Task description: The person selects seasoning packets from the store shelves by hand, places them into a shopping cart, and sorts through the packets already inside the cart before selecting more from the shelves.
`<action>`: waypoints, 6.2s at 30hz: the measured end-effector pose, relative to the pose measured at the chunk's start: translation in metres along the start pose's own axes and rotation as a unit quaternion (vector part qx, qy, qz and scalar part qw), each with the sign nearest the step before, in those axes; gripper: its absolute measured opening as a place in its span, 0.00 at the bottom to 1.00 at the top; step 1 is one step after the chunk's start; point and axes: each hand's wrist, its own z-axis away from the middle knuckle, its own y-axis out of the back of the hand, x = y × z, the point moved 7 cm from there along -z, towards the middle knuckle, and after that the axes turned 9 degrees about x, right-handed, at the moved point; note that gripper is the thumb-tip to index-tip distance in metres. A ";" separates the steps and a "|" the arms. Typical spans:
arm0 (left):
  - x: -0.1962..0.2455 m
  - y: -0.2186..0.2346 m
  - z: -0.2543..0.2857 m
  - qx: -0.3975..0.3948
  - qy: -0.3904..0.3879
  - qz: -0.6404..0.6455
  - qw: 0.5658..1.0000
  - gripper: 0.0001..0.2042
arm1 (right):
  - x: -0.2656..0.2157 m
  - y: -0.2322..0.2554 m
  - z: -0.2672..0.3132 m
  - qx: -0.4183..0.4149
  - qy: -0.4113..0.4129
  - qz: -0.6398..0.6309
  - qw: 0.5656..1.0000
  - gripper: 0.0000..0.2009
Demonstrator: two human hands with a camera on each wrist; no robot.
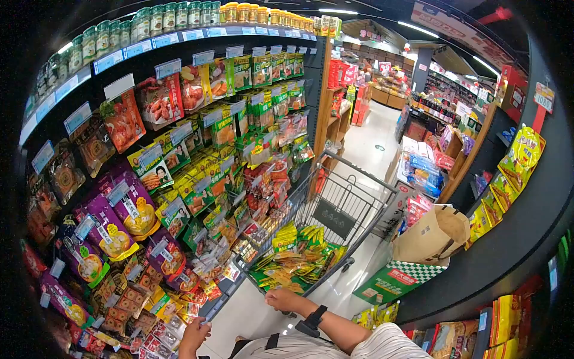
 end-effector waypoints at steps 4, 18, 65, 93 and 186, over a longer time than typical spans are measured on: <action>-0.002 0.008 0.013 0.034 0.026 0.013 0.999 0.27 | 0.000 -0.008 -0.006 -0.013 0.014 -0.020 1.000 0.15; -0.052 0.020 0.061 0.088 0.117 0.017 0.989 0.29 | -0.040 -0.031 -0.015 -0.117 0.012 0.014 0.993 0.18; -0.074 0.030 0.108 0.129 0.101 -0.004 0.986 0.29 | -0.018 -0.072 -0.016 -0.147 -0.069 0.029 0.986 0.14; -0.094 0.021 0.136 0.127 0.135 0.024 0.982 0.30 | -0.020 -0.092 -0.002 -0.172 -0.060 0.023 0.983 0.11; -0.043 0.004 0.096 0.027 0.153 -0.001 0.988 0.31 | 0.191 -0.011 -0.003 0.080 -0.090 0.198 0.973 0.21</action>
